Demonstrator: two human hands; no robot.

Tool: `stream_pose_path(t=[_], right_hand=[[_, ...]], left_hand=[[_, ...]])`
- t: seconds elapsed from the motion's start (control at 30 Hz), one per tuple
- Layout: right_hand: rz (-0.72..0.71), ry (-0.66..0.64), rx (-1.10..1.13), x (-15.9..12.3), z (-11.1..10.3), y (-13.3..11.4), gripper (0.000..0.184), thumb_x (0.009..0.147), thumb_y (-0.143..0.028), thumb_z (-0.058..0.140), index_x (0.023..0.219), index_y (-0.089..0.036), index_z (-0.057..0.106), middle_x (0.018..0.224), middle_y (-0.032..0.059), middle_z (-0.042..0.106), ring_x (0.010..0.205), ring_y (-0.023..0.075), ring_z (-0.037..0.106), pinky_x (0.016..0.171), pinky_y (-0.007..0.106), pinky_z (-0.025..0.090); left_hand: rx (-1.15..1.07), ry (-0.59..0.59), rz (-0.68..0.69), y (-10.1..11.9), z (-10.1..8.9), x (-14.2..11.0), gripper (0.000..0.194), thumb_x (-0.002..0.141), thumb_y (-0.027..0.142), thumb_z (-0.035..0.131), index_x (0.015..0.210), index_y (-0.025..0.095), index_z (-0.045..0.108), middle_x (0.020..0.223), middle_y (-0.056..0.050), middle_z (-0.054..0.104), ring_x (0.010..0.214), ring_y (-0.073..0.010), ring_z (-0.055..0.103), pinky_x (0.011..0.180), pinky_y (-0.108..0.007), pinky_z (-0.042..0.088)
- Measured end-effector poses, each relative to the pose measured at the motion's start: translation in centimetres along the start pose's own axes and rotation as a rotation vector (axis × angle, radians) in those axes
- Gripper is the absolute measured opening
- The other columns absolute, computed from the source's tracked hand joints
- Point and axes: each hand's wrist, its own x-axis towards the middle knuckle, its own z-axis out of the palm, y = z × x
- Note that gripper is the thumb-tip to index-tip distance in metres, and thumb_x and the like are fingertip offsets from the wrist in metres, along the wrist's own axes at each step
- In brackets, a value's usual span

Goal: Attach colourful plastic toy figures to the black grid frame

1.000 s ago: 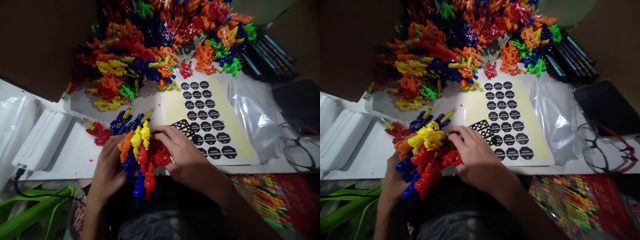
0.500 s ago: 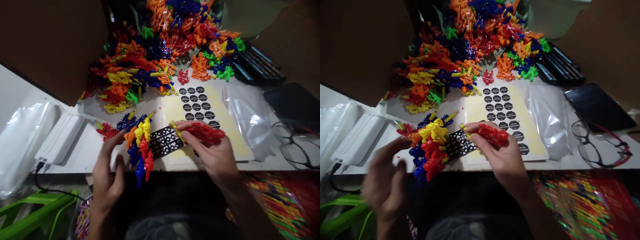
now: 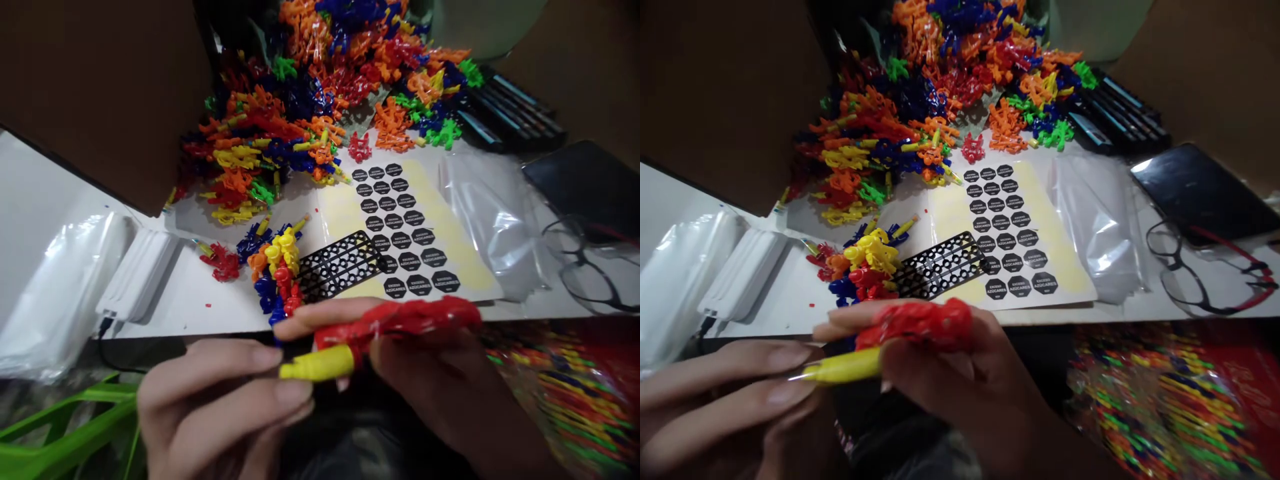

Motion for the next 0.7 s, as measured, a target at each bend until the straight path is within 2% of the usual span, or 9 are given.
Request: stream_pose_path(t=[0.1, 0.2, 0.33, 0.47, 0.53, 0.6, 0.7], right_hand=[[-0.034, 0.002, 0.028, 0.0, -0.5, 0.1, 0.039, 0.1, -0.054, 0.066, 0.122, -0.027, 0.081, 0.124, 0.0091, 0.078, 0.117, 0.0304, 0.072, 0.102, 0.046, 0.056], [-0.068, -0.014, 0.092, 0.3, -0.4, 0.5, 0.042, 0.098, -0.06, 0.065, 0.115, -0.026, 0.083, 0.122, 0.0088, 0.077, 0.115, 0.0296, 0.07, 0.099, 0.044, 0.056], [0.016, -0.088, 0.214, 0.8, 0.3, 1.4, 0.043, 0.093, -0.062, 0.068, 0.106, -0.023, 0.08, 0.105, 0.0092, 0.077, 0.109, 0.0303, 0.07, 0.102, 0.048, 0.054], [0.057, -0.104, 0.322, 1.7, 0.4, 2.4, 0.044, 0.084, -0.063, 0.077, 0.1, -0.023, 0.076, 0.091, 0.0063, 0.074, 0.098, 0.0277, 0.072, 0.094, 0.042, 0.057], [0.015, -0.221, 0.333, 2.1, 0.0, 2.8, 0.043, 0.085, -0.061, 0.075, 0.097, -0.021, 0.077, 0.088, 0.0059, 0.073, 0.096, 0.0272, 0.072, 0.091, 0.04, 0.058], [-0.01, -0.315, 0.321, 2.1, -0.6, 3.2, 0.038, 0.092, -0.055, 0.069, 0.102, -0.019, 0.078, 0.093, 0.0061, 0.074, 0.098, 0.0267, 0.072, 0.092, 0.039, 0.056], [0.043, -0.359, 0.342, 1.9, -1.2, 3.7, 0.043, 0.094, -0.057, 0.065, 0.112, -0.019, 0.078, 0.095, 0.0069, 0.075, 0.087, 0.0251, 0.072, 0.084, 0.038, 0.057]], left_hand=[[-0.037, 0.04, -0.003, 1.8, 3.8, 0.8, 0.032, 0.08, 0.045, 0.087, 0.098, 0.025, 0.07, 0.093, -0.006, 0.072, 0.095, -0.0274, 0.072, 0.071, -0.037, 0.065], [-0.08, 0.092, -0.004, 3.2, 5.5, 0.9, 0.033, 0.081, 0.048, 0.085, 0.097, 0.026, 0.068, 0.09, -0.005, 0.07, 0.09, -0.0265, 0.072, 0.067, -0.036, 0.065], [-0.157, 0.163, -0.017, 3.5, 5.5, -0.3, 0.032, 0.082, 0.05, 0.086, 0.091, 0.026, 0.066, 0.08, -0.003, 0.064, 0.076, -0.0219, 0.068, 0.056, -0.031, 0.06], [-0.318, 0.282, 0.027, 3.1, 5.5, -1.5, 0.029, 0.09, 0.043, 0.079, 0.08, 0.023, 0.061, 0.073, -0.001, 0.058, 0.059, -0.0132, 0.055, 0.04, -0.022, 0.042], [-0.372, 0.311, 0.076, 3.1, 5.6, -1.6, 0.03, 0.091, 0.039, 0.078, 0.075, 0.022, 0.059, 0.068, 0.0, 0.055, 0.057, -0.0133, 0.052, 0.041, -0.025, 0.042], [-0.378, 0.315, 0.066, 3.2, 5.7, -1.7, 0.032, 0.091, 0.04, 0.077, 0.072, 0.023, 0.058, 0.065, 0.0, 0.052, 0.059, -0.0155, 0.052, 0.048, -0.029, 0.047], [-0.393, 0.294, -0.014, 3.3, 5.7, -2.0, 0.027, 0.092, 0.041, 0.077, 0.077, 0.024, 0.061, 0.068, 0.001, 0.051, 0.06, -0.0155, 0.05, 0.053, -0.032, 0.048]])
